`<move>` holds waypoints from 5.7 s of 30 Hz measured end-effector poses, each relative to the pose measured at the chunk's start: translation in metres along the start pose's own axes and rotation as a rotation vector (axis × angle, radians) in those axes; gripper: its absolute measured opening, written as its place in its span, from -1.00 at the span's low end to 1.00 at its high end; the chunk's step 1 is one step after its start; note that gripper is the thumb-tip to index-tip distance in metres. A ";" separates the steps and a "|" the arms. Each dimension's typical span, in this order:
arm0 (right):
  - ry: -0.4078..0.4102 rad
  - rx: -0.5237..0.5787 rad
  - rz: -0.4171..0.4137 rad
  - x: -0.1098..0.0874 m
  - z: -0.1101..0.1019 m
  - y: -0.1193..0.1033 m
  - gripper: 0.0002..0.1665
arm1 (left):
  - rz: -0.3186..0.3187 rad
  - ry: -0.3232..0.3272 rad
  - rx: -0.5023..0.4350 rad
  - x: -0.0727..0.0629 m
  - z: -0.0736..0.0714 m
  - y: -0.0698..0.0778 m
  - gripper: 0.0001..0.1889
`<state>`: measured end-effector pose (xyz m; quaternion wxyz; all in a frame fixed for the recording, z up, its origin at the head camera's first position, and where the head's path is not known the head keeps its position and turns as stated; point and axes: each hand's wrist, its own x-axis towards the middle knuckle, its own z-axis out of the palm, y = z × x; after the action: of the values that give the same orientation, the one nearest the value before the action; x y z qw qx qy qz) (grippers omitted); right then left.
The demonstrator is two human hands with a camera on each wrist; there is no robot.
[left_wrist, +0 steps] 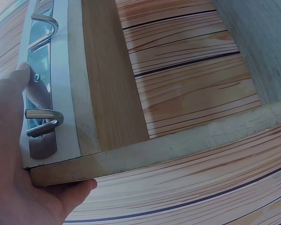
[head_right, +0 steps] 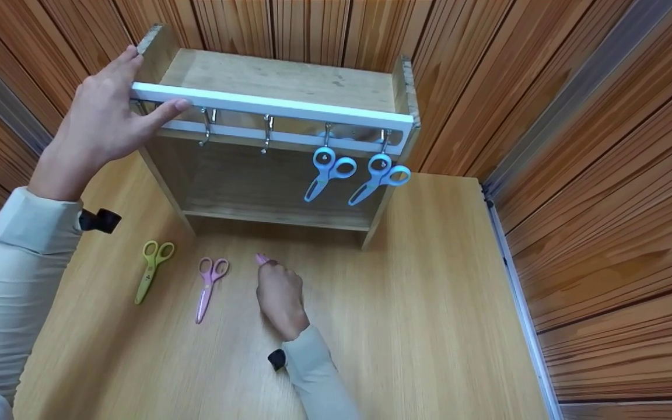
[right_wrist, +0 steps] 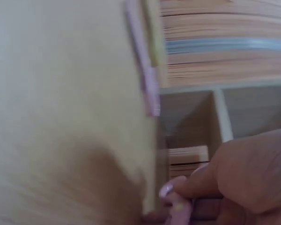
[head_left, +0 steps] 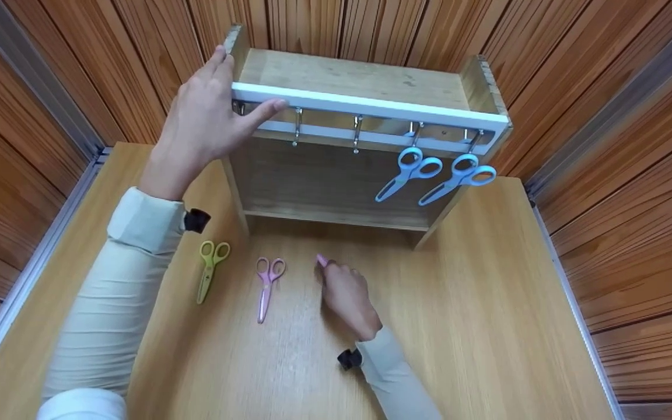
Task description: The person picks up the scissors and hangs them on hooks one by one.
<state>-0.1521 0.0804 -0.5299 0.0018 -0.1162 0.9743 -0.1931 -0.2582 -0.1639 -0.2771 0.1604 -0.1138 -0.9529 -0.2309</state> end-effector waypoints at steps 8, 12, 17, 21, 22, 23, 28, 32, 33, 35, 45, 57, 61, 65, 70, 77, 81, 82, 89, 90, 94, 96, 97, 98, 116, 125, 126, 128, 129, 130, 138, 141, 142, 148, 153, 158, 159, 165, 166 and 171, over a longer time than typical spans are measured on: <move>-0.161 0.401 0.071 0.008 -0.028 0.013 -0.70 | -0.006 -0.002 0.003 0.000 0.000 0.001 0.19; -0.208 0.570 0.054 0.011 -0.038 0.019 -0.68 | -0.008 -0.011 -0.005 0.000 0.001 0.001 0.20; -0.217 0.726 0.045 0.014 -0.051 0.018 -0.67 | -0.012 -0.008 -0.004 0.000 0.001 0.001 0.20; -0.136 0.755 -0.014 0.017 -0.058 0.016 -0.71 | -0.007 -0.004 -0.002 0.000 0.002 0.002 0.20; -0.111 0.760 -0.032 0.017 -0.060 0.016 -0.72 | -0.004 -0.001 -0.003 0.000 0.003 0.002 0.20; -0.087 0.762 -0.052 0.018 -0.062 0.015 -0.72 | -0.002 0.001 -0.003 0.000 0.003 0.002 0.20; -0.032 0.806 -0.083 0.020 -0.073 0.011 -0.72 | -0.003 0.002 -0.006 -0.001 0.004 0.000 0.19; -0.018 0.857 -0.066 0.022 -0.082 0.008 -0.69 | -0.015 -0.007 -0.003 -0.001 0.003 -0.001 0.18; -0.011 0.873 -0.068 0.023 -0.085 0.007 -0.68 | -0.016 -0.008 -0.001 -0.002 0.003 0.000 0.18; 0.004 0.904 -0.064 0.023 -0.092 0.006 -0.66 | -0.009 0.000 0.004 -0.001 0.003 0.000 0.18; 0.062 1.037 -0.112 0.026 -0.124 0.001 -0.63 | -0.014 -0.004 0.010 0.000 0.000 0.002 0.19; 0.133 1.117 -0.212 0.029 -0.162 -0.008 -0.66 | -0.023 -0.010 0.004 0.001 -0.001 0.001 0.20; 0.169 1.123 -0.227 0.034 -0.170 -0.010 -0.67 | -0.032 -0.019 0.002 0.001 -0.001 0.001 0.20; 0.190 1.153 -0.223 0.039 -0.172 -0.010 -0.66 | -0.038 -0.034 0.001 0.000 -0.002 0.001 0.20; 0.208 1.193 -0.220 0.045 -0.171 -0.010 -0.62 | -0.036 -0.034 0.005 0.000 -0.003 0.001 0.20; 0.211 1.213 -0.188 0.050 -0.166 -0.009 -0.61 | -0.032 -0.034 0.003 0.001 -0.002 0.001 0.20; 0.214 1.237 -0.173 0.053 -0.162 -0.010 -0.60 | -0.032 -0.031 0.008 0.001 -0.003 0.001 0.20; 0.217 1.243 -0.168 0.053 -0.161 -0.010 -0.60 | -0.031 -0.029 0.008 0.001 -0.003 0.001 0.20; 0.211 1.260 -0.127 0.054 -0.154 -0.011 -0.61 | -0.024 -0.022 0.012 0.000 -0.004 0.000 0.19; 0.206 1.264 -0.124 0.054 -0.154 -0.011 -0.60 | -0.024 -0.021 0.012 0.000 -0.004 0.001 0.19; 0.197 1.275 -0.116 0.053 -0.152 -0.009 -0.60 | -0.025 -0.019 0.013 0.001 -0.004 0.001 0.19; 0.195 1.277 -0.106 0.053 -0.150 -0.008 -0.62 | -0.024 -0.014 0.014 0.001 -0.003 0.002 0.19; 0.195 1.274 -0.100 0.053 -0.149 -0.008 -0.61 | -0.025 -0.013 0.016 0.001 -0.003 0.002 0.18; 0.195 1.271 -0.093 0.053 -0.148 -0.007 -0.62 | -0.027 -0.011 0.018 0.001 -0.003 0.002 0.18; 0.180 1.078 -0.030 0.039 -0.158 -0.008 -0.53 | -0.024 0.073 -0.053 -0.018 -0.002 0.013 -0.02; 0.223 0.927 0.008 0.016 -0.160 -0.003 -0.48 | 0.108 0.392 0.095 -0.054 0.011 0.022 -0.29; 0.244 0.913 0.009 0.013 -0.161 -0.002 -0.49 | 0.127 0.438 0.111 -0.059 0.013 0.023 -0.34; 0.291 0.887 0.000 0.006 -0.163 -0.001 -0.51 | 0.164 0.519 0.132 -0.069 0.017 0.024 -0.43; 0.314 0.871 -0.007 0.003 -0.164 0.000 -0.53 | 0.183 0.555 0.132 -0.074 0.019 0.024 -0.47; 0.337 0.855 -0.017 -0.001 -0.166 0.001 -0.54 | 0.200 0.587 0.133 -0.080 0.021 0.024 -0.51; 0.518 0.751 -0.098 -0.021 -0.186 0.011 -0.63 | 0.260 0.605 0.022 -0.119 0.047 0.020 -0.60; 0.611 0.689 -0.133 -0.026 -0.193 0.016 -0.64 | 0.240 0.537 -0.043 -0.131 0.064 0.012 -0.59; 0.641 0.669 -0.147 -0.027 -0.195 0.017 -0.65 | 0.230 0.512 -0.057 -0.134 0.070 0.009 -0.58; 0.749 0.617 -0.235 -0.033 -0.212 0.027 -0.62 | 0.124 0.331 -0.073 -0.155 0.104 -0.012 -0.44; 0.769 0.564 -0.258 -0.032 -0.231 0.033 -0.56 | 0.035 0.203 -0.037 -0.171 0.128 -0.028 -0.35; 0.803 0.484 -0.292 -0.021 -0.248 0.039 -0.51 | -0.043 0.042 -0.016 -0.186 0.150 -0.041 -0.29; 0.813 0.482 -0.293 -0.018 -0.251 0.039 -0.51 | -0.052 0.018 -0.011 -0.189 0.154 -0.044 -0.26; 0.841 0.542 -0.238 -0.004 -0.272 0.042 -0.50 | -0.038 0.001 0.118 -0.203 0.178 -0.056 -0.02; 0.840 0.545 -0.222 -0.001 -0.276 0.043 -0.49 | -0.031 0.006 0.146 -0.205 0.182 -0.057 0.01; 0.829 0.429 -0.208 0.017 -0.295 0.055 -0.33 | -0.048 -0.055 0.178 -0.214 0.196 -0.059 0.03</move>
<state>-0.1947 0.2366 -0.2767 -0.3826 -0.1231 0.8142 -0.4190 -0.1274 -0.1519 -0.5424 0.1380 -0.0827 -0.9762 -0.1456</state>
